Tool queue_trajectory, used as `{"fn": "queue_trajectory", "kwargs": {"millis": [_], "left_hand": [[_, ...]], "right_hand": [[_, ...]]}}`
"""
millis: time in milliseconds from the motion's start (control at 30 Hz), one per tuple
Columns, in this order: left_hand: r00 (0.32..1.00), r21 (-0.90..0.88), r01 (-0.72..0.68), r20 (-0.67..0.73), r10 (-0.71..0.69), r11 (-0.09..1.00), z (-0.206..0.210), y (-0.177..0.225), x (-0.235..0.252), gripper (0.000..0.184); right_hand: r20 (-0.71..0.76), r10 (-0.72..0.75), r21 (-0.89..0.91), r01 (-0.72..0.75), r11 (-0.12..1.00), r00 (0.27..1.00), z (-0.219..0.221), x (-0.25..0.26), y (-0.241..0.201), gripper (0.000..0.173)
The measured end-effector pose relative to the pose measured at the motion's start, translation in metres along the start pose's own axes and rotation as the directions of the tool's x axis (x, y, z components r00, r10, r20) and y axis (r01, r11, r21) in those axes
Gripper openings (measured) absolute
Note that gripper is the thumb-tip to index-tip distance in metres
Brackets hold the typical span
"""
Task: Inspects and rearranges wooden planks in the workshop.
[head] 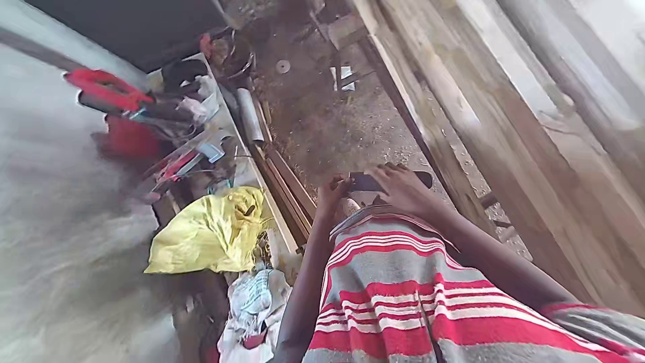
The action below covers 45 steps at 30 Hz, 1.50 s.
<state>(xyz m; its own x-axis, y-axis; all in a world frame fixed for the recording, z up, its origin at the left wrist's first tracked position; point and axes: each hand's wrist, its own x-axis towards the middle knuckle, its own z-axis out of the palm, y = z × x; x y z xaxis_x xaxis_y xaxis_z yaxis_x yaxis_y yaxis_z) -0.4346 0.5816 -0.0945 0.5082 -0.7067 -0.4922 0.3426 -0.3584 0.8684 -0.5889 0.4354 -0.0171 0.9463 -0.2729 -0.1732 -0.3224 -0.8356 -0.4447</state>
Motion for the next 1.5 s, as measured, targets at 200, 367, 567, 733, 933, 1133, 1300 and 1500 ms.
{"fn": "queue_trajectory", "kwargs": {"millis": [200,367,567,733,933,1133,1300,1500], "left_hand": [[0.982,-0.399,0.109,-0.098,-0.160,0.911,-0.032,0.010,0.061,0.012],[0.993,-0.221,0.119,0.046,-0.112,0.968,-0.044,0.049,0.147,0.025],[0.992,0.220,0.112,0.025,-0.121,0.969,-0.063,0.122,0.294,0.027],[0.998,0.332,0.064,-0.008,-0.065,0.941,-0.082,0.193,0.392,0.029],[0.999,0.568,0.024,0.015,-0.039,0.823,-0.109,0.265,0.490,0.034],[0.937,0.479,0.166,0.198,-0.289,0.862,-0.160,0.305,0.617,0.038],[0.857,0.485,0.028,0.439,-0.271,0.874,-0.147,0.445,0.742,0.036],[0.606,0.142,-0.507,0.760,0.234,0.850,0.014,0.679,0.909,0.049]], "right_hand": [[-0.060,-0.049,-0.048,0.046,0.998,0.997,-0.017,0.077,0.034,0.061],[0.079,0.001,0.078,-0.007,0.997,0.997,-0.018,0.167,0.068,0.058],[0.093,0.019,0.248,-0.042,0.968,0.995,-0.046,0.299,0.121,0.058],[0.087,0.049,0.289,-0.072,0.955,0.995,-0.096,0.397,0.149,0.055],[0.020,0.105,0.258,-0.107,0.960,0.994,-0.129,0.493,0.176,0.059],[0.102,0.378,0.297,-0.391,0.871,0.920,-0.148,0.576,0.201,0.055],[0.127,0.688,0.346,-0.682,0.644,0.714,-0.172,0.626,0.206,0.072],[-0.086,0.857,0.541,-0.699,0.468,0.508,-0.165,0.684,0.189,0.075]]}}
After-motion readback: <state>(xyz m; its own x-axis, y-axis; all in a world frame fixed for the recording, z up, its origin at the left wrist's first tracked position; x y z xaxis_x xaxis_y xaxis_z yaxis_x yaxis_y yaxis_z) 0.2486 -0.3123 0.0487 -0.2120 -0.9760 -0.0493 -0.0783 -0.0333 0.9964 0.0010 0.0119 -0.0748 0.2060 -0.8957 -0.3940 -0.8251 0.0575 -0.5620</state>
